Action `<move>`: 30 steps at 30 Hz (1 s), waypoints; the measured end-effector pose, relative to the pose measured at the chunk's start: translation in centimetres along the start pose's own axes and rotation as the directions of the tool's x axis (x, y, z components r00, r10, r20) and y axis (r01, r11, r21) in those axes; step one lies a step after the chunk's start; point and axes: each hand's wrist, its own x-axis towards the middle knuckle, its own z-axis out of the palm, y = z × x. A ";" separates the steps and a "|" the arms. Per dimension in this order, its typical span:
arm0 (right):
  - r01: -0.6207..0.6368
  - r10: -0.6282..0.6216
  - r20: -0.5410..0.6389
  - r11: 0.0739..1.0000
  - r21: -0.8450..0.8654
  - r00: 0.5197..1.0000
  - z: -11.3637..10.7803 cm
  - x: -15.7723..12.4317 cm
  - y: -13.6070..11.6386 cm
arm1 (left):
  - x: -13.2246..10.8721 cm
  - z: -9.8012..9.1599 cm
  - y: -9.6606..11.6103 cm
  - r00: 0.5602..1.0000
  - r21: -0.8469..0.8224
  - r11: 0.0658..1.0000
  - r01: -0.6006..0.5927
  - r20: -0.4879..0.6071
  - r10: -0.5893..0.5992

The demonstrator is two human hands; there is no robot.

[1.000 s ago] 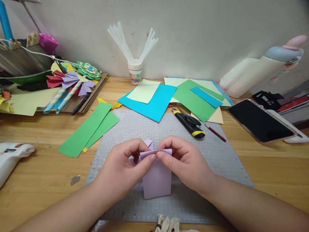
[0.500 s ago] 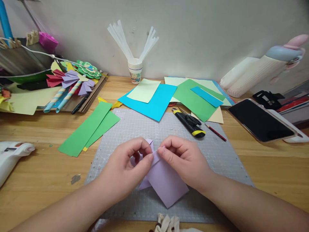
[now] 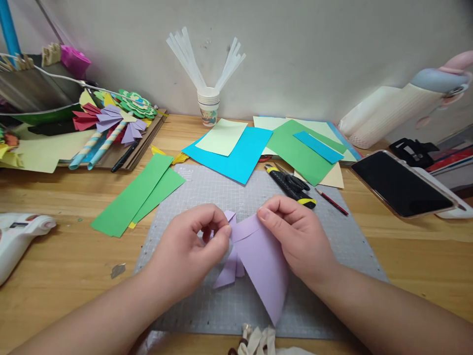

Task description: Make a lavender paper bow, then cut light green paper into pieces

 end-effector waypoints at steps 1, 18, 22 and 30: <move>-0.003 0.003 -0.008 1.000 0.012 1.000 0.0 0.0 0.1 | 0.0 -0.1 0.0 1.000 -0.004 1.000 0.008 -0.021 -0.008; 0.085 -0.069 0.202 0.994 -0.070 0.977 0.8 -0.6 0.3 | -0.2 0.3 0.0 0.997 -0.065 0.998 -0.007 0.075 0.012; 0.177 -0.125 0.265 0.967 -0.184 0.956 0.5 -0.6 0.4 | -0.4 0.2 0.0 0.991 -0.015 0.996 -0.087 0.099 0.088; 0.025 -0.032 0.037 0.983 0.181 0.999 -0.5 0.8 1.0 | 0.0 -0.8 -0.5 0.999 -0.348 0.937 -0.033 -0.048 0.017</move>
